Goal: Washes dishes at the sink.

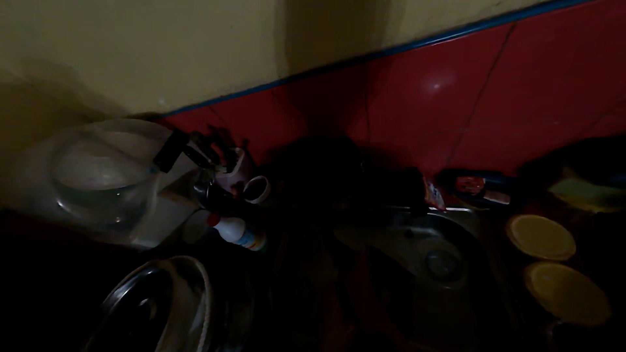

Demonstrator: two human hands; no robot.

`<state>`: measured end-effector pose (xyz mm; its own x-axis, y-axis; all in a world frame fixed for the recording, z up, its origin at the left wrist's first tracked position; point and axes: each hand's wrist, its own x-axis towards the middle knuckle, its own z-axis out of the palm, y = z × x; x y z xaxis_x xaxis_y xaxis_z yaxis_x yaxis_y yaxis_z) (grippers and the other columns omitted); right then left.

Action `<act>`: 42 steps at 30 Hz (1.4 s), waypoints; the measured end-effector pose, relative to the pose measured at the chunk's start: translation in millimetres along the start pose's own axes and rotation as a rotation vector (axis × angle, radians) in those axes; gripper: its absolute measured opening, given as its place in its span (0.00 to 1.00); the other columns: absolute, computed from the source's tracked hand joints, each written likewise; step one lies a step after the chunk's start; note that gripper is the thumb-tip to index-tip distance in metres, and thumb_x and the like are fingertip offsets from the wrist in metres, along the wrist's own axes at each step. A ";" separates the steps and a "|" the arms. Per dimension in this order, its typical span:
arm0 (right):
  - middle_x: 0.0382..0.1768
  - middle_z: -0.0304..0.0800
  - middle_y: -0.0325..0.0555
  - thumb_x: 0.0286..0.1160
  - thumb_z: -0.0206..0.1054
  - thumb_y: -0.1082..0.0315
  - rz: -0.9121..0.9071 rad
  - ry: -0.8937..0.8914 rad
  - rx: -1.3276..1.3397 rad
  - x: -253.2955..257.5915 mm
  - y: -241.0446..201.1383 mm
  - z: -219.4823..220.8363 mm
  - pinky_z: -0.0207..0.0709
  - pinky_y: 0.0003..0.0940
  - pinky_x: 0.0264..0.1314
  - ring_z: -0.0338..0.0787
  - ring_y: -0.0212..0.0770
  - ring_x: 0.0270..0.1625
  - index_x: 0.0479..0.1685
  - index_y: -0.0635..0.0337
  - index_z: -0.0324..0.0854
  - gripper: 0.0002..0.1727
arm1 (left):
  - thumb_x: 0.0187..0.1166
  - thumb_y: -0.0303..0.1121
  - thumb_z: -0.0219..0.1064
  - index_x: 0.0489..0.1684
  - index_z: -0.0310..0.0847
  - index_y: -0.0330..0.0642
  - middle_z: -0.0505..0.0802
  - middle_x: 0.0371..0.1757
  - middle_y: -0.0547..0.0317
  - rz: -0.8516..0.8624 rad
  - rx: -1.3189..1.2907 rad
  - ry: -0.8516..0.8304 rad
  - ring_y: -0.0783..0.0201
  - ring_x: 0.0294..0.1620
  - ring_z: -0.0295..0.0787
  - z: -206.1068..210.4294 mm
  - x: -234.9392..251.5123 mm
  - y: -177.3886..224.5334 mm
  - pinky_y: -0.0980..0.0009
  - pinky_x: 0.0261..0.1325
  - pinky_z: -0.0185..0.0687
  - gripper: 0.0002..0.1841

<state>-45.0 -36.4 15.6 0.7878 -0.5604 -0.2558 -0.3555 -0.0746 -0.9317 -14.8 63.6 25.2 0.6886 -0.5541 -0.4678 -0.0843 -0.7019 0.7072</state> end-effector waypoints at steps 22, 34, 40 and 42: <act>0.80 0.76 0.46 0.79 0.68 0.64 -0.283 -0.141 0.345 33.0 83.4 -16.3 0.76 0.31 0.77 0.79 0.36 0.76 0.74 0.57 0.80 0.24 | 0.68 0.34 0.78 0.80 0.65 0.32 0.88 0.61 0.40 -0.145 -0.161 -0.052 0.55 0.58 0.88 -20.5 0.3 4.4 0.57 0.61 0.86 0.38; 0.74 0.80 0.46 0.72 0.74 0.63 -0.378 -0.081 0.358 34.7 94.9 -22.7 0.81 0.33 0.72 0.82 0.38 0.73 0.70 0.57 0.83 0.25 | 0.68 0.32 0.77 0.79 0.66 0.32 0.88 0.61 0.41 -0.099 -0.120 -0.080 0.55 0.59 0.88 -15.7 6.7 1.4 0.57 0.63 0.86 0.37; 0.68 0.86 0.46 0.80 0.68 0.62 -0.345 0.016 0.376 38.1 95.7 -15.0 0.83 0.32 0.67 0.86 0.38 0.67 0.59 0.58 0.90 0.15 | 0.68 0.32 0.76 0.75 0.69 0.33 0.89 0.56 0.44 -0.079 -0.131 -0.067 0.57 0.54 0.89 -12.8 7.9 -2.2 0.59 0.58 0.87 0.33; 0.73 0.82 0.47 0.79 0.70 0.59 -0.345 -0.001 0.354 35.5 97.9 -14.7 0.82 0.33 0.71 0.83 0.38 0.72 0.64 0.57 0.87 0.19 | 0.68 0.32 0.76 0.75 0.69 0.33 0.89 0.56 0.44 -0.077 -0.149 -0.075 0.57 0.54 0.89 -14.0 8.0 -2.0 0.59 0.58 0.87 0.33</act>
<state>-59.3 -75.8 -81.0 0.8298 -0.5518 0.0833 0.1189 0.0290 -0.9925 1.0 66.7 27.4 0.6331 -0.5370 -0.5574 0.0777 -0.6724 0.7361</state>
